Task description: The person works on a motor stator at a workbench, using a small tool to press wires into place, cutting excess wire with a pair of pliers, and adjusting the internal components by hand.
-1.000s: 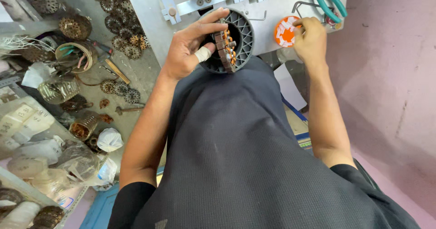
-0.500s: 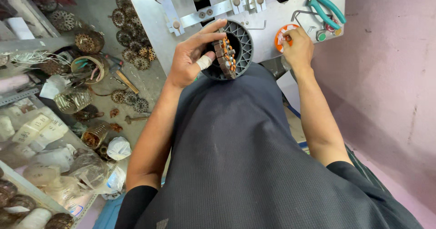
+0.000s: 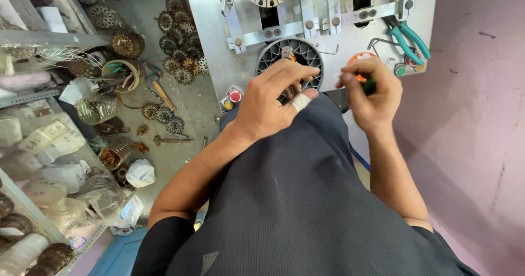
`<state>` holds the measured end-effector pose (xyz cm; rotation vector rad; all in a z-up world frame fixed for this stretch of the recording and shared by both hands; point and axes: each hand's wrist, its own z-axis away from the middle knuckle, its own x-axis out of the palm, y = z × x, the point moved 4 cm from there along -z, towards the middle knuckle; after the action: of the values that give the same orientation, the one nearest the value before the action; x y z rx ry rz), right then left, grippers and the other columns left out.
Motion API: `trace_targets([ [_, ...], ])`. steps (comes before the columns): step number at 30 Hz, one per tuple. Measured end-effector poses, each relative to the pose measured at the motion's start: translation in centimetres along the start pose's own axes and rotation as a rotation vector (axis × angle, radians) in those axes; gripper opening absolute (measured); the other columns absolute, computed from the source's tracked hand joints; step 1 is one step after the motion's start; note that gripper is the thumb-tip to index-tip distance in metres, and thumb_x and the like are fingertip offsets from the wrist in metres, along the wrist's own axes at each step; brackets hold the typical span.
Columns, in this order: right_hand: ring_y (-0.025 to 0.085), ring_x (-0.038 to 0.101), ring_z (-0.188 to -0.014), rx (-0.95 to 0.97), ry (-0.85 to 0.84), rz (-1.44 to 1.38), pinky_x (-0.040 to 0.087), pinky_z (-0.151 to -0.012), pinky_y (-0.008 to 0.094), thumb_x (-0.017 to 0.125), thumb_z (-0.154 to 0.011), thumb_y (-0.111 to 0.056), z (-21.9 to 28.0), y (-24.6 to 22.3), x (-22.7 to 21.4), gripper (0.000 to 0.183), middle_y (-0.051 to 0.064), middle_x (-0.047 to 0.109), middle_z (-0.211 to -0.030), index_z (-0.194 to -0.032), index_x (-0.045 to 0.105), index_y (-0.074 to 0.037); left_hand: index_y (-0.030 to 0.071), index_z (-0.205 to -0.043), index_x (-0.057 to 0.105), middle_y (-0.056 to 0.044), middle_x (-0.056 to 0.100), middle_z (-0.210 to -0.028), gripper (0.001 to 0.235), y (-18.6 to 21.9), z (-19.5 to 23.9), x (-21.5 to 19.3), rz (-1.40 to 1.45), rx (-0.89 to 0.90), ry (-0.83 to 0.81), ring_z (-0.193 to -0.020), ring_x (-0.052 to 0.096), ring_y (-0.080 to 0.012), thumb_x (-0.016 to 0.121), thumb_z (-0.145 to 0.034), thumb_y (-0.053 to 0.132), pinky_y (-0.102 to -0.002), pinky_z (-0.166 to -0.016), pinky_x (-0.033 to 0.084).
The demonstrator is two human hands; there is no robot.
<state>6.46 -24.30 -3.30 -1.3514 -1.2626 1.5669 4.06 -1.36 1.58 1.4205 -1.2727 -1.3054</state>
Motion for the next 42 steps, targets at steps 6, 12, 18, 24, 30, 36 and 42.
trace_targets([
  [6, 0.016, 0.071, -0.084, -0.262, -0.059, 0.174, 0.057, -0.073, 0.025, 0.074, -0.096, 0.012, -0.7, -7.6, 3.5, 0.019, 0.012, 0.071, -0.105, -0.109, 0.065, 0.000, 0.005, -0.106, 0.068, -0.006, 0.070, -0.103, 0.016, 0.6, 0.5, -0.2, -0.031, 0.071, 0.081, -0.091, 0.072, -0.0206, 0.077, -0.094, 0.000, -0.031, -0.079, 0.059],
  [12, 0.021, 0.067, -0.088, -0.357, -0.134, 0.262, 0.052, -0.071, 0.030, 0.074, -0.093, 0.011, -0.6, -8.4, 4.8, 0.021, 0.013, 0.069, -0.110, -0.108, 0.066, -0.001, 0.004, -0.104, 0.064, -0.008, 0.068, -0.105, 0.017, 0.2, 1.8, -0.7, -0.058, 0.086, 0.123, -0.094, 0.071, -0.0247, 0.075, -0.092, -0.003, -0.034, -0.083, 0.058],
  [18, 0.023, 0.068, -0.085, -0.380, -0.194, 0.338, 0.053, -0.073, 0.032, 0.074, -0.091, 0.011, 0.1, -7.6, 5.2, 0.020, 0.010, 0.068, -0.101, -0.103, 0.063, -0.001, 0.002, -0.104, 0.059, -0.011, 0.065, -0.101, 0.020, -0.4, 2.8, -0.1, -0.117, 0.078, 0.037, -0.094, 0.068, -0.0307, 0.070, -0.091, -0.006, -0.039, -0.082, 0.056],
  [24, 0.014, 0.065, -0.071, -0.035, -0.259, 0.202, 0.050, -0.066, 0.028, 0.070, -0.091, 0.010, 0.7, -5.5, 5.4, 0.015, 0.006, 0.070, -0.087, -0.099, 0.065, -0.002, 0.003, -0.106, 0.059, -0.011, 0.064, -0.097, 0.021, -1.9, 3.3, 0.0, -0.048, 0.009, -0.085, -0.090, 0.067, -0.0308, 0.067, -0.089, -0.006, -0.039, -0.079, 0.054],
  [30, 0.010, 0.069, -0.077, -0.090, -0.068, 0.330, 0.052, -0.069, 0.025, 0.077, -0.099, 0.004, -0.5, -5.2, 5.4, 0.013, 0.006, 0.072, -0.092, -0.107, 0.069, -0.002, 0.005, -0.121, 0.062, -0.009, 0.062, -0.119, 0.036, -5.0, 2.0, -2.1, 0.115, -0.055, 0.107, -0.107, 0.063, -0.0206, 0.071, -0.087, -0.002, -0.033, -0.092, 0.052],
  [36, 0.015, 0.069, -0.073, -0.136, -0.058, 0.393, 0.049, -0.063, 0.027, 0.080, -0.090, 0.006, -1.1, -5.3, 6.2, 0.018, 0.010, 0.072, -0.094, -0.105, 0.074, -0.002, 0.004, -0.139, 0.063, -0.011, 0.054, -0.155, 0.056, -8.3, 0.4, -1.9, 0.273, 0.029, -0.110, -0.149, 0.043, -0.0267, 0.069, -0.084, -0.008, -0.037, -0.128, 0.033],
  [42, 0.017, 0.073, -0.083, -0.219, -0.062, 0.389, 0.056, -0.072, 0.028, 0.080, -0.094, 0.006, -1.2, -5.3, 6.6, 0.020, 0.008, 0.071, -0.101, -0.110, 0.073, -0.003, 0.009, -0.134, 0.067, -0.004, 0.061, -0.150, 0.054, -10.2, 0.2, -1.9, 0.335, -0.005, -0.198, -0.149, 0.049, -0.0232, 0.077, -0.085, -0.012, -0.038, -0.129, 0.038],
])
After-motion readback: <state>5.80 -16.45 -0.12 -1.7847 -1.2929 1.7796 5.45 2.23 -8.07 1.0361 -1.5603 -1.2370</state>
